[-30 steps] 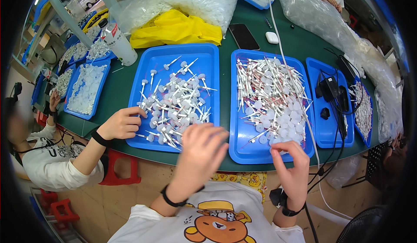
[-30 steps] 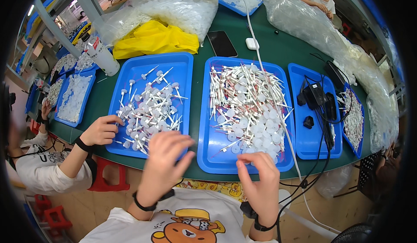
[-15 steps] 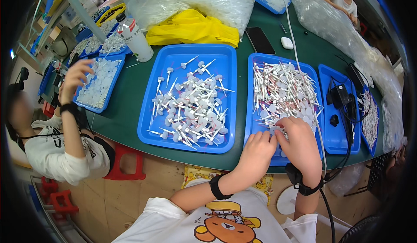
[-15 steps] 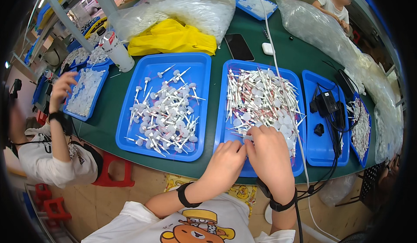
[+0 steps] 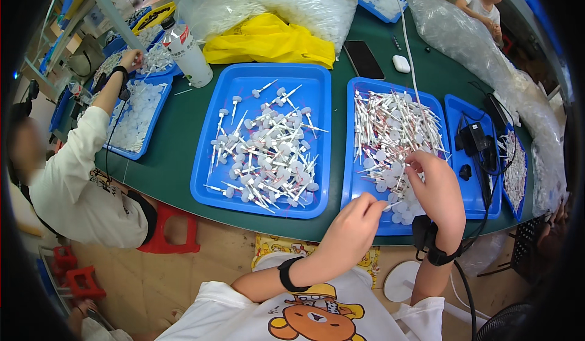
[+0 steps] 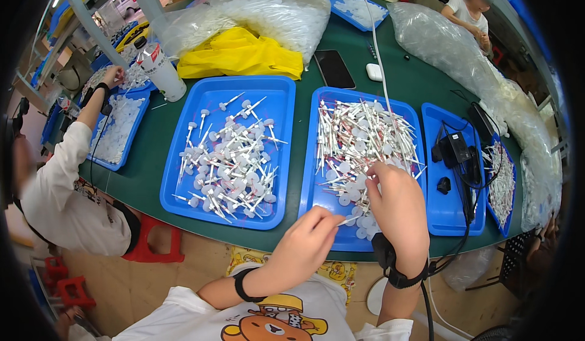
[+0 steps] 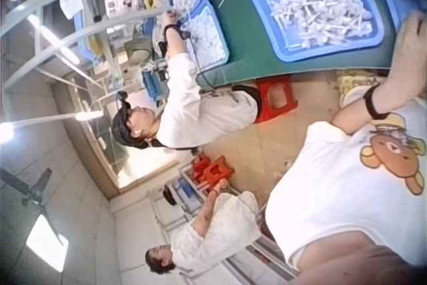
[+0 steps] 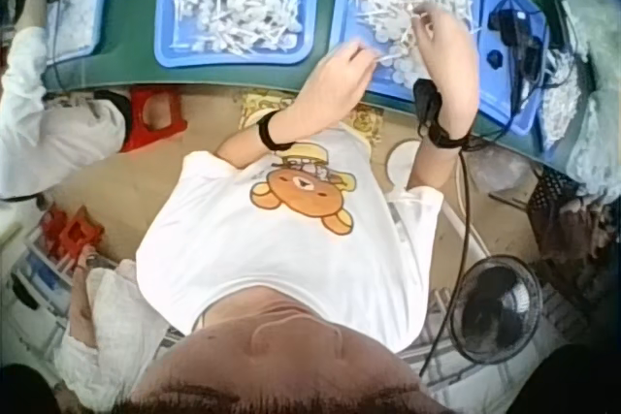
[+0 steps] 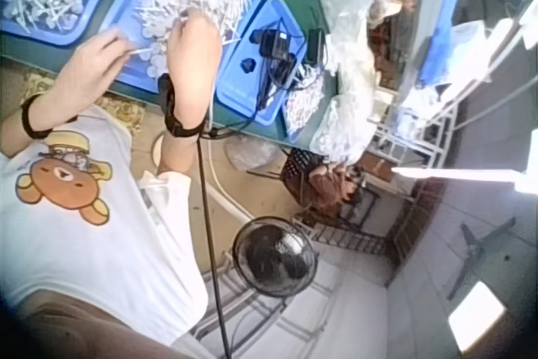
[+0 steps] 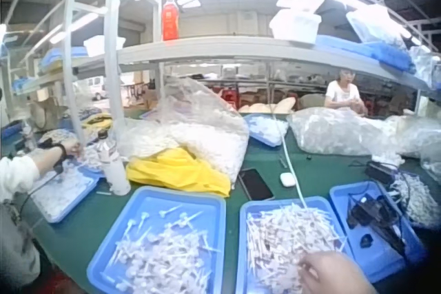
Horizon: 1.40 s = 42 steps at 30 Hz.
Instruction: The person assembles small white plastic components by inserting a stick into a cap and placing the finished units into a blue tray. The task is performed repeatedly at a workbench with other workers nearby.
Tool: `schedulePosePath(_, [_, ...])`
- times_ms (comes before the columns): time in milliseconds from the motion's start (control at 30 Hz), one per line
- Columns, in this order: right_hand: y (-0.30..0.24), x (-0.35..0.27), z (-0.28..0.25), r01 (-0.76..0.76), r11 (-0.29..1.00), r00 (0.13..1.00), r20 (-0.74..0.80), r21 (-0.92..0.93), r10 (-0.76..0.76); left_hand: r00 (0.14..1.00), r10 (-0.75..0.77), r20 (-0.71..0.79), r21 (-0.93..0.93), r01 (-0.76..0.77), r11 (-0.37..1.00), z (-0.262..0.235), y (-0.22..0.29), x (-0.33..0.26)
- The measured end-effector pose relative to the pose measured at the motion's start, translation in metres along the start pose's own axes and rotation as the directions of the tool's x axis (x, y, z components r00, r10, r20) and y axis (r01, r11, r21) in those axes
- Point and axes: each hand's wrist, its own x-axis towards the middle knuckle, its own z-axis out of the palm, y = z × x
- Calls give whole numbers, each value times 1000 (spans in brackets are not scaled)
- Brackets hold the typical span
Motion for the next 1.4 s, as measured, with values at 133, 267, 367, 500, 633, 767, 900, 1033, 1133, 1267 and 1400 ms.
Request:
schedulePosePath(133, [2, 12, -1, -19, 1000, 1000, 12, -13, 19, 991, -112, -70, -205, 96, 974, -15, 3, -10])
schedulePosePath(267, [3, 35, 17, 46, 997, 992, 118, -60, -39, 983, -167, -78, -332, 133, 934, -25, 1, -14])
schedulePosePath(367, [-4, 44, 34, 88, 987, 987, 147, -134, -68, 982, -174, -71, -339, 140, 930, -27, -4, -16])
schedulePosePath(500, [-10, 54, 44, 91, 981, 966, 254, -171, -45, 982, -173, -72, -330, 140, 934, -29, -6, -18])
schedulePosePath(633, [-15, 59, 46, 99, 989, 964, 258, -107, -69, 979, -191, -75, -342, 155, 927, -29, -7, -20])
schedulePosePath(767, [-10, 66, 70, 132, 978, 961, 263, -163, -86, 965, -257, -48, -421, 214, 881, -30, -4, -21])
schedulePosePath(900, [-14, 67, 89, 169, 938, 980, 150, -303, -128, 930, -368, 0, -712, 258, 653, -28, -9, -27])
schedulePosePath(1033, [-14, 69, 90, 110, 960, 988, 130, -259, -78, 900, -424, 100, -821, 316, 476, -35, -13, -29])
schedulePosePath(1133, [-9, 67, 78, 69, 983, 983, 180, -171, -38, 911, -409, 52, -760, 302, 576, -33, -12, -28])
schedulePosePath(1267, [-7, 55, 55, 8, 998, 963, 268, -62, 9, 918, -397, 22, -686, 303, 662, -30, -9, -27])
schedulePosePath(1400, [-10, 32, 38, -14, 999, 967, 253, 28, 7, 930, -368, 19, -706, 273, 653, -24, -15, -27])
